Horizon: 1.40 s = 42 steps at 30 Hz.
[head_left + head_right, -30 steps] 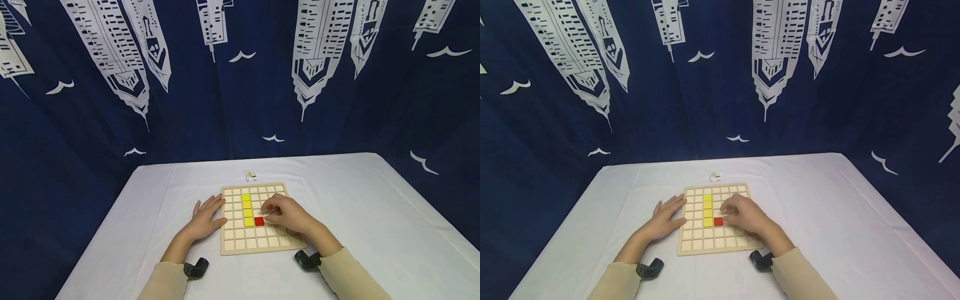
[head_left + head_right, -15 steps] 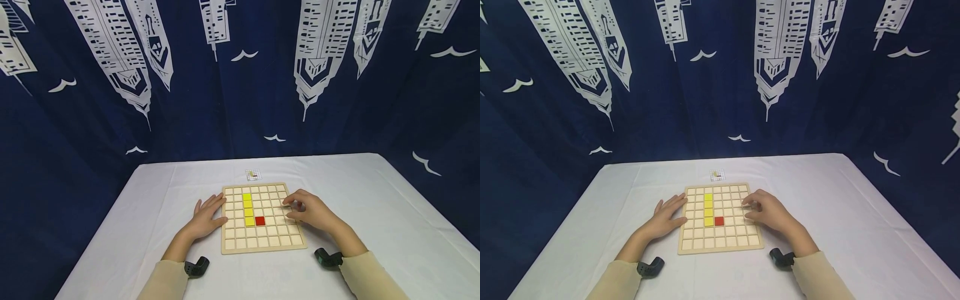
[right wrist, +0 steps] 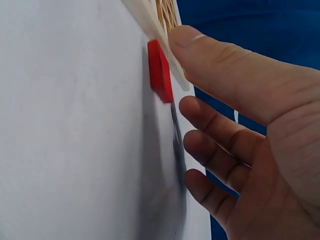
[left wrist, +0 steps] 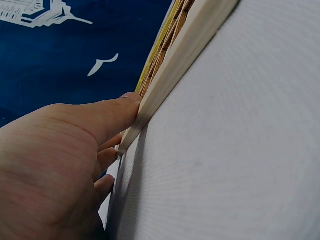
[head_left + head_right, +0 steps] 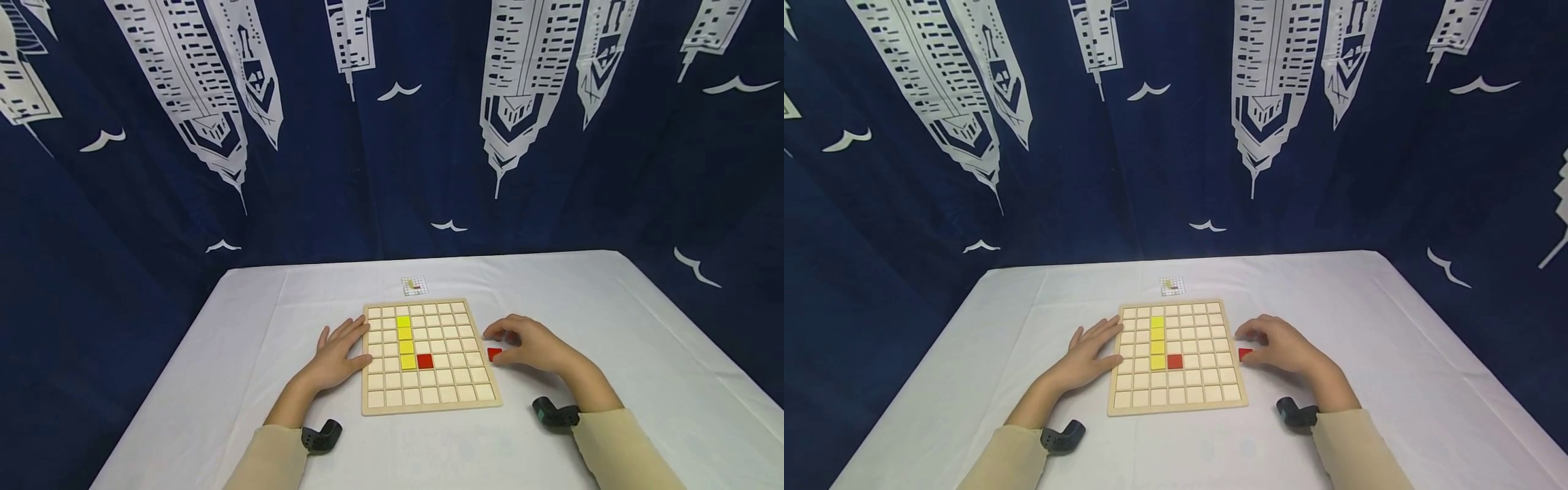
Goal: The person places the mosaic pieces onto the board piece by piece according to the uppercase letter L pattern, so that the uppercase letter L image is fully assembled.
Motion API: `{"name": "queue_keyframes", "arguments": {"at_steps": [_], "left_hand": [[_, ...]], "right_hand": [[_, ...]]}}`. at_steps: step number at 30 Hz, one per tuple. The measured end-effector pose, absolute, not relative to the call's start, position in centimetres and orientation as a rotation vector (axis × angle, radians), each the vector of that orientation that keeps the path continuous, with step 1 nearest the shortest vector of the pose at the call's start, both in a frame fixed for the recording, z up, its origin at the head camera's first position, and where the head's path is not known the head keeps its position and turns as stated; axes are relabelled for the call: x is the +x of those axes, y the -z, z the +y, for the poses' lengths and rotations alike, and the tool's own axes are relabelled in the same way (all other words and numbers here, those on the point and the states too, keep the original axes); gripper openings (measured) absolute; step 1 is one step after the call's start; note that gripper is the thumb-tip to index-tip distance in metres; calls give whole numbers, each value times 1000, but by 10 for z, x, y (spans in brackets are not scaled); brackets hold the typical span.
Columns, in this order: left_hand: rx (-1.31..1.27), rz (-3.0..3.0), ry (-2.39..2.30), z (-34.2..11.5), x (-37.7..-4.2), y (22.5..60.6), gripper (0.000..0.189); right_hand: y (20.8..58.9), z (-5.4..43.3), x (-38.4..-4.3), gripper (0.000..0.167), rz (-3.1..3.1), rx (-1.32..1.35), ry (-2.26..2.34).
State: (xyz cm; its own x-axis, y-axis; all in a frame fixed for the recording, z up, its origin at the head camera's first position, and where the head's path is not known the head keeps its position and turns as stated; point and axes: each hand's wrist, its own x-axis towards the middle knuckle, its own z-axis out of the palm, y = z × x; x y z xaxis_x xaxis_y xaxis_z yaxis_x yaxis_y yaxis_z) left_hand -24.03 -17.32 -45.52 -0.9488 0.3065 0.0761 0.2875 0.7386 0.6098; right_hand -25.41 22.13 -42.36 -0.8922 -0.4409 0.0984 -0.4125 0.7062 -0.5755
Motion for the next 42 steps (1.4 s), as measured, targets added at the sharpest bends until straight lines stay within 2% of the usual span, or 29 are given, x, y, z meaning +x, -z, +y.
{"name": "queue_keyframes", "arguments": {"at_steps": [28,42], "left_hand": [[493,2921,-991,-173,-242,458,64],[486,2921,-994,-173,-241,458,64]], "right_hand": [[432,221,-253,21,2813,-705,1007],[431,212,-254,23,2852,-706,1045]]}}
